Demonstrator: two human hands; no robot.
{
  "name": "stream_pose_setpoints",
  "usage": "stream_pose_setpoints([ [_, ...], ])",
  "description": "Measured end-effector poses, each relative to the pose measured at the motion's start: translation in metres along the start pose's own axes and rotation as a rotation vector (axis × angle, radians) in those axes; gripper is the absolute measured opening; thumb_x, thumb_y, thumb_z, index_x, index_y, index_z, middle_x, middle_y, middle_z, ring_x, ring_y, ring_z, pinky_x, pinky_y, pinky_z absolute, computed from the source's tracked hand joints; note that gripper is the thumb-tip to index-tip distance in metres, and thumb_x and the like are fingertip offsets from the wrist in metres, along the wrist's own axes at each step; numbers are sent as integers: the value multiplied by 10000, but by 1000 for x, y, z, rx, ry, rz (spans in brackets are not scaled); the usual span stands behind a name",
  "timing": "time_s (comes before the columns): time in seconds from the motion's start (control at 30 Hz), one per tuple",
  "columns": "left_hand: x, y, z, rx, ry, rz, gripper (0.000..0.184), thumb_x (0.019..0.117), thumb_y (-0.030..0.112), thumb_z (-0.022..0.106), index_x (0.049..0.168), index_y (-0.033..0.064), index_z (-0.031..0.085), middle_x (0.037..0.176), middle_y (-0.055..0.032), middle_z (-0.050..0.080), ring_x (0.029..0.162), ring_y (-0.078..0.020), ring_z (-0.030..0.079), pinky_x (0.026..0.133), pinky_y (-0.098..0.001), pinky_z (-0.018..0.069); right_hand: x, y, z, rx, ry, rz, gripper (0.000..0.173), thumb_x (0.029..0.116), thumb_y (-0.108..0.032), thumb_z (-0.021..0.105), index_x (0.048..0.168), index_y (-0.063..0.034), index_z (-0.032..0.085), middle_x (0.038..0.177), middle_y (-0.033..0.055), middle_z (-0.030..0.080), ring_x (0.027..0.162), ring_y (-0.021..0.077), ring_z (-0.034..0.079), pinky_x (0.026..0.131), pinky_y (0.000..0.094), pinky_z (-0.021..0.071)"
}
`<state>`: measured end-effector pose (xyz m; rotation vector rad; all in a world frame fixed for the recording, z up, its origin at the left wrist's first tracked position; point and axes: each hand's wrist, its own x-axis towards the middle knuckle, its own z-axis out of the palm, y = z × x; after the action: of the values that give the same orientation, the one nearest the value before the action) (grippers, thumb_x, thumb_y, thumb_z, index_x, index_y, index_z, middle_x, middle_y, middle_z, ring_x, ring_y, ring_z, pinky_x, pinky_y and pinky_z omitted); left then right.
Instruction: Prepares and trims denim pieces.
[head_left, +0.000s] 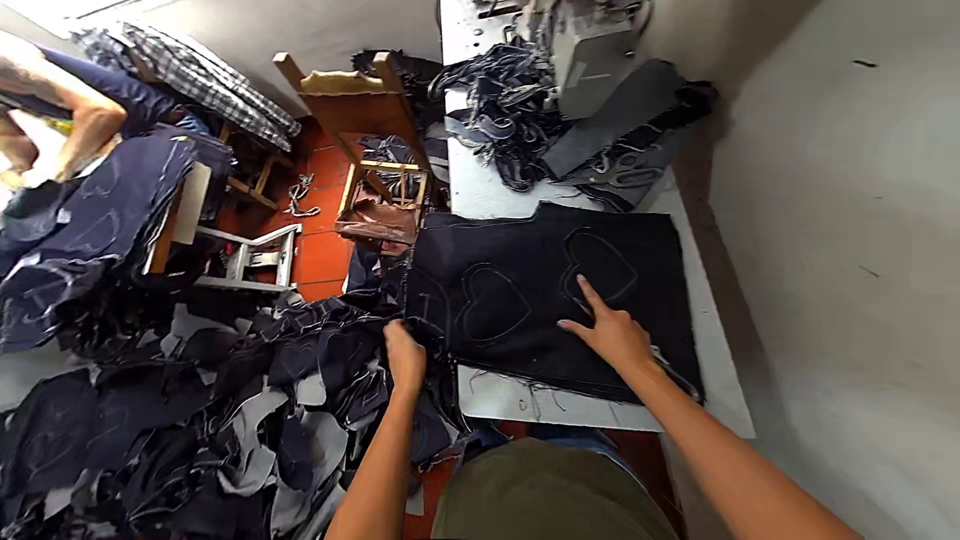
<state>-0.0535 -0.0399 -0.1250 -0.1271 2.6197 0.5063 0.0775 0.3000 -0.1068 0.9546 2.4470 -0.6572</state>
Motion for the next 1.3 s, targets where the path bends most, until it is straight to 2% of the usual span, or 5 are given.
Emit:
stream_pose_setpoints([
  [0.27, 33, -84, 78, 331, -497, 375, 458, 1005, 225, 615, 1454, 142, 580, 1577, -119, 471, 1542, -316, 296, 1255, -618, 164, 3, 0, 5, -116, 44, -15, 989, 846, -630, 744, 1638, -422, 190, 1069, 329, 684, 972, 550, 654, 780, 717, 496],
  [0.43, -38, -112, 20, 298, -459, 330, 542, 1013, 463, 574, 1365, 51, 553, 1172, -219, 707, 1132, -413, 679, 968, -616, 519, 4, -13, 0, -152, 15, -23, 987, 907, -549, 725, 1664, -284, 149, 1138, 347, 663, 1047, 551, 644, 873, 694, 501],
  [0.6, -69, -107, -31, 200, -519, 376, 538, 982, 492, 623, 1279, 44, 604, 1090, -223, 706, 1099, -406, 676, 981, -602, 513, -72, -90, 4, -336, 10, -338, 340, 1077, -296, 486, 1133, -6, 655, 1055, 258, 684, 1029, 450, 678, 834, 626, 544],
  [0.8, -79, -84, -58, 269, -651, 418, 566, 966, 512, 655, 1243, 18, 645, 1177, -244, 679, 1164, -416, 640, 1001, -637, 486, -132, -182, 67, -480, -167, -500, 290, 1068, -45, 387, 1267, 85, 552, 1201, 297, 648, 1160, 456, 642, 932, 580, 523],
  [1.3, -191, -74, -183, -735, -714, 917, 269, 1049, 216, 468, 1222, 40, 577, 1154, -36, 650, 1079, -83, 622, 975, -329, 524, -116, -54, 50, 633, -258, -596, 574, 1042, -532, 391, 1262, -49, 610, 1176, 61, 715, 885, 117, 666, 735, 328, 546],
])
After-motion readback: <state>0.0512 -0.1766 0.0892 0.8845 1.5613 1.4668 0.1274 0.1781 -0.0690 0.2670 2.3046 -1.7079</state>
